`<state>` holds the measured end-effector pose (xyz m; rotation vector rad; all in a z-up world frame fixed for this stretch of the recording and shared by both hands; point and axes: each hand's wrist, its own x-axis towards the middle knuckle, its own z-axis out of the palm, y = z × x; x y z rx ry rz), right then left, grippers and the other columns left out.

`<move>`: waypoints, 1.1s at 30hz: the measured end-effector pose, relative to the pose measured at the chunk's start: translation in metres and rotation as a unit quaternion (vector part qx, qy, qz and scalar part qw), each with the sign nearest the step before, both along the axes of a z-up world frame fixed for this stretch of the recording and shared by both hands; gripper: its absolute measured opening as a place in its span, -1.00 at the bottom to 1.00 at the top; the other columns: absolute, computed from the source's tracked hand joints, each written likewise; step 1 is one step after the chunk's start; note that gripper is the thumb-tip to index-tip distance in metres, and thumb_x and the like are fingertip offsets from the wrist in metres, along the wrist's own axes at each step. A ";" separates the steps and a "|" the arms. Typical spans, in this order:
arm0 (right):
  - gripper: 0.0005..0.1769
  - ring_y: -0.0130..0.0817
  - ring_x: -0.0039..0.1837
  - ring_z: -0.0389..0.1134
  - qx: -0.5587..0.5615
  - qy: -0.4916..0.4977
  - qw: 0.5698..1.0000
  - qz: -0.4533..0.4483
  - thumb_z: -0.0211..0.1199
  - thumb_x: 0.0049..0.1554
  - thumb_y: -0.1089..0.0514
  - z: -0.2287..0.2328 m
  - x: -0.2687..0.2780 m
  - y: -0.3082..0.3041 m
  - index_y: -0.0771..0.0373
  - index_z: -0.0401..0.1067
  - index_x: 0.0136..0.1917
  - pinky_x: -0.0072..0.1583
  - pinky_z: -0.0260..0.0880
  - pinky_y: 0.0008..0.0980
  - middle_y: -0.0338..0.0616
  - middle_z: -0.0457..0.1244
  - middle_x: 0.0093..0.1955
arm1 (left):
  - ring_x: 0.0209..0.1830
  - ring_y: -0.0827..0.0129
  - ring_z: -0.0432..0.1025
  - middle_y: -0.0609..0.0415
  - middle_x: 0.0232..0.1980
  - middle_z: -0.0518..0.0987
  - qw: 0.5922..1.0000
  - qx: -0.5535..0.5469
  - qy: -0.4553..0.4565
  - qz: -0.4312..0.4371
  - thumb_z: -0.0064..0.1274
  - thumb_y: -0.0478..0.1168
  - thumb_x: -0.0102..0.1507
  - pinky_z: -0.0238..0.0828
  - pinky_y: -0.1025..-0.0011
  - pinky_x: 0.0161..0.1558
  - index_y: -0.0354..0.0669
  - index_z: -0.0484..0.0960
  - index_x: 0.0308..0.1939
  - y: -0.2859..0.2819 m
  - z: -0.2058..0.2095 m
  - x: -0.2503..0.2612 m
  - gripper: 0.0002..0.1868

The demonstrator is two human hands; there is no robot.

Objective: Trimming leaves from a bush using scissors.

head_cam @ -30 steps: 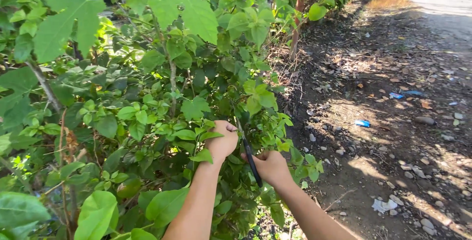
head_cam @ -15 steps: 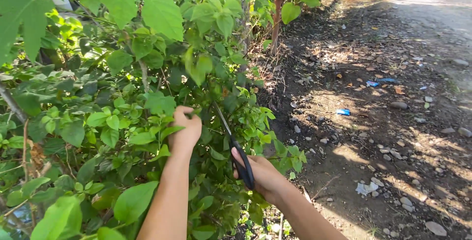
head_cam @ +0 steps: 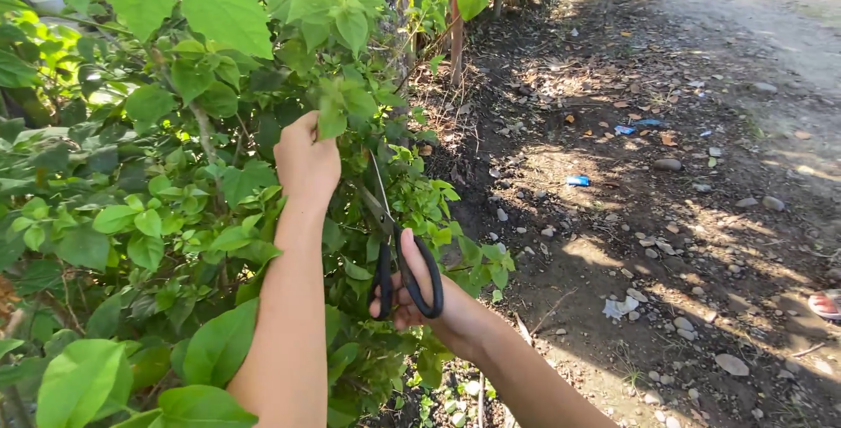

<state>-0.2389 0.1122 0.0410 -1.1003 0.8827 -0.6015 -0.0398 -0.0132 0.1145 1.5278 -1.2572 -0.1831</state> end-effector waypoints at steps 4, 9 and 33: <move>-0.01 -0.37 -0.24 0.27 -0.031 -0.017 0.999 0.009 -0.29 0.06 -0.74 0.002 0.003 0.003 0.20 0.45 -0.15 -0.04 0.29 -0.43 -0.12 0.39 -0.21 | -0.07 0.03 0.60 -0.07 -0.11 0.71 0.999 -0.051 0.014 -0.001 0.08 -0.04 0.36 0.46 0.25 -0.01 0.06 0.69 0.15 0.006 -0.009 0.000 -0.70; 0.03 -0.34 -0.22 0.30 -0.019 -0.036 0.998 0.049 -0.31 0.05 -0.75 0.001 0.017 -0.001 0.24 0.45 -0.14 -0.04 0.30 -0.42 -0.10 0.40 -0.21 | -0.11 0.07 0.59 -0.06 -0.11 0.69 0.985 -0.141 -0.045 -0.088 0.17 -0.17 0.19 0.43 0.30 -0.03 -0.11 0.61 0.05 0.012 -0.004 -0.003 -0.65; 0.00 -0.42 -0.36 0.08 0.137 -0.209 0.967 0.053 -0.05 -0.11 -0.83 0.017 0.048 -0.020 0.18 0.39 -0.17 -0.14 0.13 -0.44 -0.27 0.26 -0.26 | -0.18 0.34 0.63 -0.05 -0.17 0.73 0.893 -0.127 0.416 -0.118 -0.21 0.13 0.42 0.57 0.39 -0.04 -0.25 0.58 -0.17 0.037 -0.062 0.000 -0.50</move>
